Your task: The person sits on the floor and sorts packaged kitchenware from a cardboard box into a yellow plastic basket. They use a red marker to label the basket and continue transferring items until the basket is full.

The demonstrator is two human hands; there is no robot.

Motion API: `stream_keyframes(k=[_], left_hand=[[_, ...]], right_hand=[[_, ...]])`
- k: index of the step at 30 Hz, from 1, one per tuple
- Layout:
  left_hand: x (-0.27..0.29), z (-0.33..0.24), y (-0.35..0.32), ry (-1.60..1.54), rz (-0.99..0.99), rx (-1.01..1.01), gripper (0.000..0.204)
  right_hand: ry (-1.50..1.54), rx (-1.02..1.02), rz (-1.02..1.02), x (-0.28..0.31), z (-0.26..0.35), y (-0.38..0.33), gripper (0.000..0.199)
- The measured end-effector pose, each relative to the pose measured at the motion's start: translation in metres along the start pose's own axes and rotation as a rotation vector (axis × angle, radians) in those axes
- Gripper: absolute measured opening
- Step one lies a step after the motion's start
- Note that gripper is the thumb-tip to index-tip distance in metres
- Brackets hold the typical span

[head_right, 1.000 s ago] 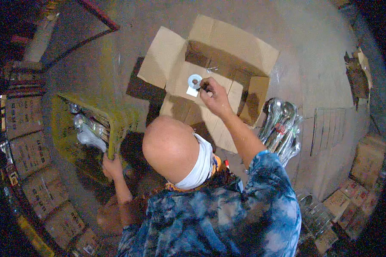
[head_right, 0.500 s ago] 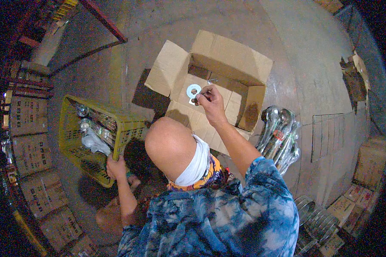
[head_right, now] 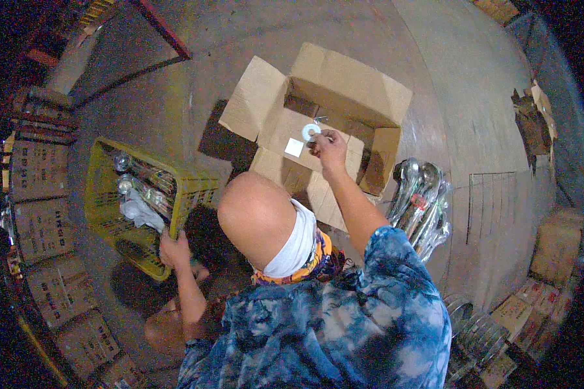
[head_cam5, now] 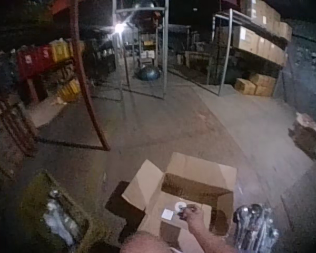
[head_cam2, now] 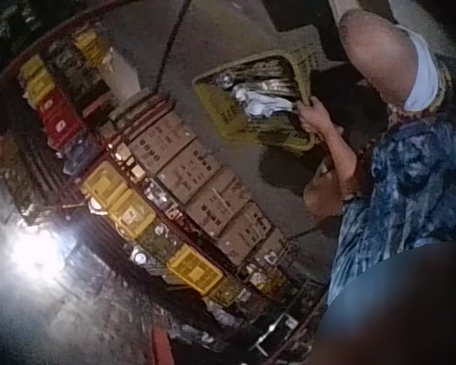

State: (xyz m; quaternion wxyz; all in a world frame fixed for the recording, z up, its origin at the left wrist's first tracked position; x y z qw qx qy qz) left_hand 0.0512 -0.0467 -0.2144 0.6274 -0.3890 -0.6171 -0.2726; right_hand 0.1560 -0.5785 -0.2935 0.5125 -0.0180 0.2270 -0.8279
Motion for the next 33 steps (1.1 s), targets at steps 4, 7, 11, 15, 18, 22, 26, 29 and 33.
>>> stream_keyframes(k=[4,7,11,15,18,22,26,29,33], left_hand=[[-0.006,0.004,0.002,0.022,0.061,0.025,0.058],[-0.003,0.000,0.002,0.017,0.046,0.002,0.059],[0.000,-0.002,0.000,0.018,0.042,0.025,0.058],[-0.001,0.002,-0.001,0.039,0.046,0.045,0.057],[-0.007,0.007,0.002,0.032,0.062,0.045,0.057],[-0.011,0.005,0.010,-0.037,0.043,-0.062,0.055],[-0.015,0.011,0.014,-0.062,0.109,0.019,0.051],[-0.013,0.004,0.013,-0.008,0.106,-0.008,0.049],[-0.011,0.005,0.011,-0.026,0.083,-0.005,0.048]], right_hand=[[0.038,-0.141,0.002,0.037,-0.035,0.024,0.020],[-0.312,-0.348,0.143,0.042,-0.068,0.031,0.021],[-0.361,-0.325,0.075,0.051,-0.080,0.025,0.049],[-1.467,0.238,-0.232,0.108,0.002,-0.001,0.076],[-1.422,-0.091,-0.530,0.225,0.010,-0.023,0.073],[-0.336,-0.627,0.022,0.286,-0.114,-0.029,0.056],[-0.494,-0.492,-0.106,0.295,-0.166,-0.015,0.046],[-0.921,-0.410,-0.026,0.273,-0.149,0.008,0.043],[-1.556,0.117,0.171,0.208,-0.080,0.026,0.049]])
Point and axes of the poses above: each hand's wrist, its own y-axis towards the middle knuckle, its own x-axis out of the back of the hand, z = x × y, the point moved 8 cm from there along y, towards the middle knuckle, and after that the axes turned 8 degrees about z, right-handed, at the moved point
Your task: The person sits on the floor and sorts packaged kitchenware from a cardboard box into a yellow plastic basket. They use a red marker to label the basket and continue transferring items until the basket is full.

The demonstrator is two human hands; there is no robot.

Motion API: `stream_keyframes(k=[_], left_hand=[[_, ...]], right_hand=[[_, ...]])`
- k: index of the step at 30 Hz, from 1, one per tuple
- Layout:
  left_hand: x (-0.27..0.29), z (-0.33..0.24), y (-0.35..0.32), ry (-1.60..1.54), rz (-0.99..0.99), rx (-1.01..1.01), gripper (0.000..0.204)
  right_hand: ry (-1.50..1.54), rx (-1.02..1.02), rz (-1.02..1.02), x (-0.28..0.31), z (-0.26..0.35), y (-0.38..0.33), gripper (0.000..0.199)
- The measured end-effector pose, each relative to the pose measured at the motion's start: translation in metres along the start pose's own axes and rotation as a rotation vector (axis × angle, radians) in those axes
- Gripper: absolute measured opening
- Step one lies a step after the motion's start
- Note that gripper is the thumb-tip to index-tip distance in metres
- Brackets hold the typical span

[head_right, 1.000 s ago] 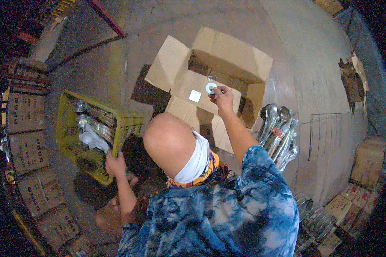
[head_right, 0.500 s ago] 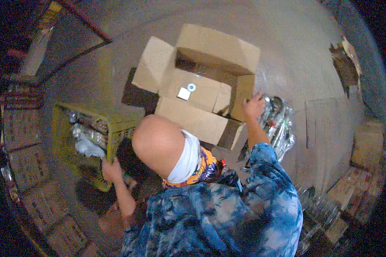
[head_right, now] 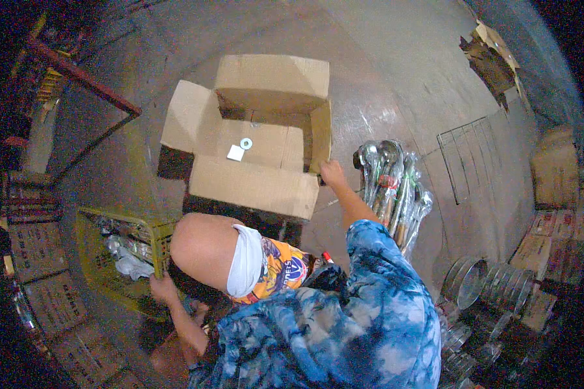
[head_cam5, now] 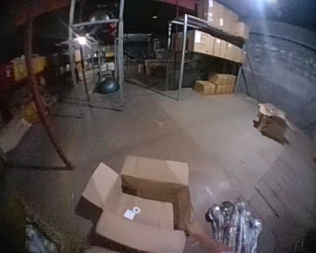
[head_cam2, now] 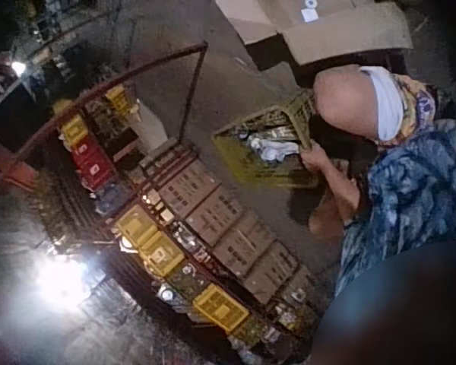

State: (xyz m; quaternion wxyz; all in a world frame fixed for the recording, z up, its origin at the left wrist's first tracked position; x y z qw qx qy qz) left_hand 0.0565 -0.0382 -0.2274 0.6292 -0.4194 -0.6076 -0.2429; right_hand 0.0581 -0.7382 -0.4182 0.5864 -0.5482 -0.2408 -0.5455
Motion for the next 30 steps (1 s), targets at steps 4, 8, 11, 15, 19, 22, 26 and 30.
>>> stream_keyframes(k=[4,8,11,15,19,22,26,30], left_hand=[[0.009,-0.001,-0.003,0.023,-0.117,-0.098,0.044],[0.009,0.002,-0.003,0.012,-0.101,-0.058,0.041],[0.009,-0.002,-0.004,-0.019,-0.075,-0.063,0.040],[0.013,-0.007,-0.006,0.004,-0.140,-0.080,0.040],[0.002,0.004,0.001,-0.031,-0.034,-0.043,0.042],[-0.002,0.010,0.008,-0.054,-0.001,-0.041,0.043],[0.001,0.011,0.012,-0.003,-0.015,-0.044,0.043],[-0.001,0.020,0.015,0.016,-0.003,0.049,0.042]], right_hand=[[0.683,-0.520,-0.317,0.048,-0.066,0.010,0.042],[1.514,-0.544,-0.517,0.112,-0.160,0.036,0.044],[1.796,-0.090,-0.661,0.210,-0.198,0.022,0.056],[1.547,-0.112,-0.782,0.285,-0.220,-0.046,0.067],[0.957,-0.486,-0.620,0.229,-0.250,-0.109,0.065],[0.700,-0.852,-0.566,0.118,-0.278,-0.167,0.052],[0.337,-0.901,-0.175,-0.026,-0.248,-0.207,0.054],[0.352,-1.037,-0.169,-0.070,-0.200,-0.217,0.072]])
Point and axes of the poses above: each hand's wrist, its own y-axis towards the middle knuckle, its own x-axis out of the back of the hand, z = x × y, the point moved 8 cm from there along y, towards the middle knuckle, and after that the axes turned 8 degrees about z, right-handed, at the moved point
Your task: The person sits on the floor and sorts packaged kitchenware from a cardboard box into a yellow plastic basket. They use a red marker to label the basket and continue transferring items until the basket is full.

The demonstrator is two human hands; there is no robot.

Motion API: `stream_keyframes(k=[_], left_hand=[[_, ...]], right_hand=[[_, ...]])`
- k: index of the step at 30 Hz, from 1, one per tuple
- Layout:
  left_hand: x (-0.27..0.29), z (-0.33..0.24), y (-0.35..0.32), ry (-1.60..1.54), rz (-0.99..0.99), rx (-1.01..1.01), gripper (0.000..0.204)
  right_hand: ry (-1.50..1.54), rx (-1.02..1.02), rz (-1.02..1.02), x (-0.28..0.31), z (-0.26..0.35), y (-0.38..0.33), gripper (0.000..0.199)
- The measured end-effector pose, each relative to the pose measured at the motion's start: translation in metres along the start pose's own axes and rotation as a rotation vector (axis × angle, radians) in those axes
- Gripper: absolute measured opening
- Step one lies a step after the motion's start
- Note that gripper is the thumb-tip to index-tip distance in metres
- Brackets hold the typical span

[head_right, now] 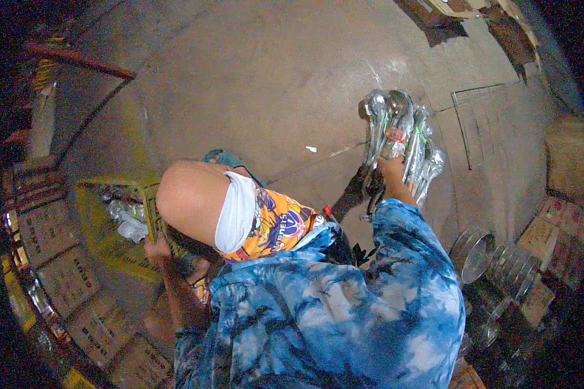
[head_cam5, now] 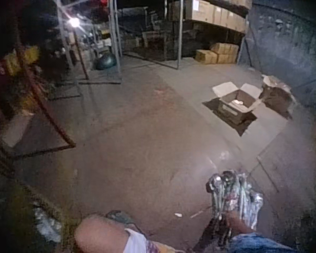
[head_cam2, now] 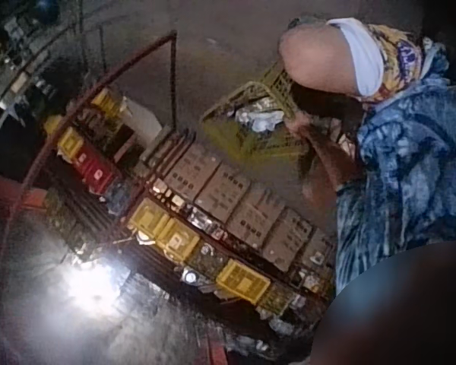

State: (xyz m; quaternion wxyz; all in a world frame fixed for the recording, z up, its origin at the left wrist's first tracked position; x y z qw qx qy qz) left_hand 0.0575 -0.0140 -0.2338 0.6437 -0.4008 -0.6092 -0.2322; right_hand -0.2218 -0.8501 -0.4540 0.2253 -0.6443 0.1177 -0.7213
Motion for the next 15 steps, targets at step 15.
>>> stream_keyframes(k=[15], left_hand=[[0.011,-0.019,-0.014,-0.112,-0.067,-0.153,0.039]], right_hand=[[0.122,0.505,0.207,0.011,0.051,-0.025,0.047]])
Point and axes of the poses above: each hand's wrist, its own y-axis towards the middle knuckle, its own x-axis out of the back of the hand, z = x × y, the point moved 8 cm from there along y, towards the middle knuckle, and after that the axes turned 8 degrees about z, right-handed, at the moved point
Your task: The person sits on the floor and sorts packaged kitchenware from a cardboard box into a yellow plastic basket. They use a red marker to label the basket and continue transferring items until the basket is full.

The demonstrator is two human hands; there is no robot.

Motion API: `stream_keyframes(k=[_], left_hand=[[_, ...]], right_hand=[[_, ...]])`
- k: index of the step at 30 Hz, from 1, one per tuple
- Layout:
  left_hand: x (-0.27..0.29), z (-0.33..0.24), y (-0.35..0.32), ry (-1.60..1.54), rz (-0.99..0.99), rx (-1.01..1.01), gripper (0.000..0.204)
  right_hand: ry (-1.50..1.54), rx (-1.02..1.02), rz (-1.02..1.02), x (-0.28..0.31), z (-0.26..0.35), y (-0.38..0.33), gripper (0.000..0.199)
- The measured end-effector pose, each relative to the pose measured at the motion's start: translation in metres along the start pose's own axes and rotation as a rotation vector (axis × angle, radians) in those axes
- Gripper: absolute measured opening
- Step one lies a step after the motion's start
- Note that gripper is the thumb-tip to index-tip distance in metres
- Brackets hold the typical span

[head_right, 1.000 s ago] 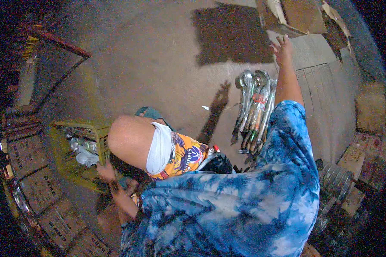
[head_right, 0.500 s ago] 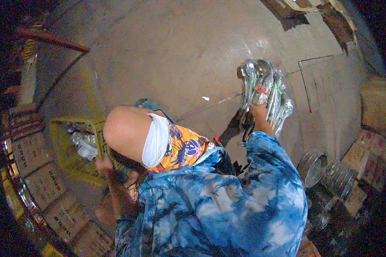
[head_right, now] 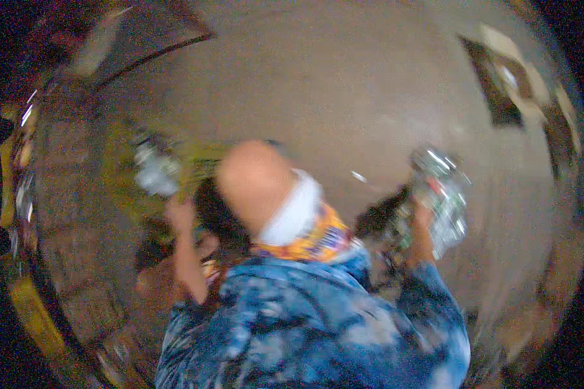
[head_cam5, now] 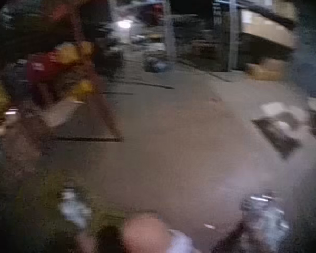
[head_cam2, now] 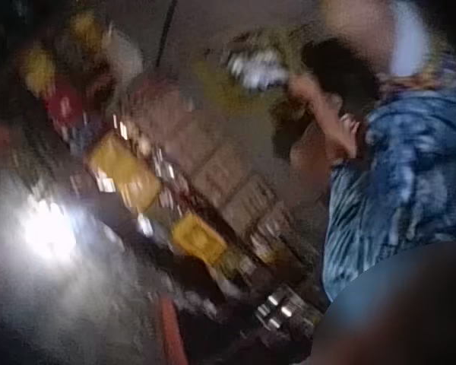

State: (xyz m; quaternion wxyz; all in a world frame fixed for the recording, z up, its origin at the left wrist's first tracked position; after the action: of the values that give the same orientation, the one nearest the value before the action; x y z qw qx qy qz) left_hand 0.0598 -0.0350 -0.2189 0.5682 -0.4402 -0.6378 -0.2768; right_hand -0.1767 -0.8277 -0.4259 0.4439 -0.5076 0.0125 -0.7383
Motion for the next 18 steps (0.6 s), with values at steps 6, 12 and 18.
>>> stream_keyframes(k=[6,12,18], left_hand=[[-0.014,-0.004,-0.002,0.067,0.049,0.032,0.037],[0.007,0.012,-0.002,-0.050,0.079,-0.063,0.029],[0.008,0.013,-0.030,-0.227,-0.052,-0.177,0.051]], right_hand=[[0.662,0.157,-0.120,0.070,0.128,-0.042,0.062],[0.205,0.705,0.160,0.052,0.476,-0.121,0.069],[-0.328,1.273,0.382,-0.060,0.738,-0.267,0.079]])
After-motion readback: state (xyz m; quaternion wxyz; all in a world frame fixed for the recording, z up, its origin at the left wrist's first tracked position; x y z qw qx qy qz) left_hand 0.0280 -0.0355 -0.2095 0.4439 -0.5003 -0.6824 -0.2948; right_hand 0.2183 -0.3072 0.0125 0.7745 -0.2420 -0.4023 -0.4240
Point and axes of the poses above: each hand's wrist, its own y-axis towards the middle knuckle, its own x-axis out of the back of the hand, z = x × y, the point moved 8 cm from there along y, towards the middle knuckle, and after that the axes turned 8 degrees about z, right-handed, at the moved point
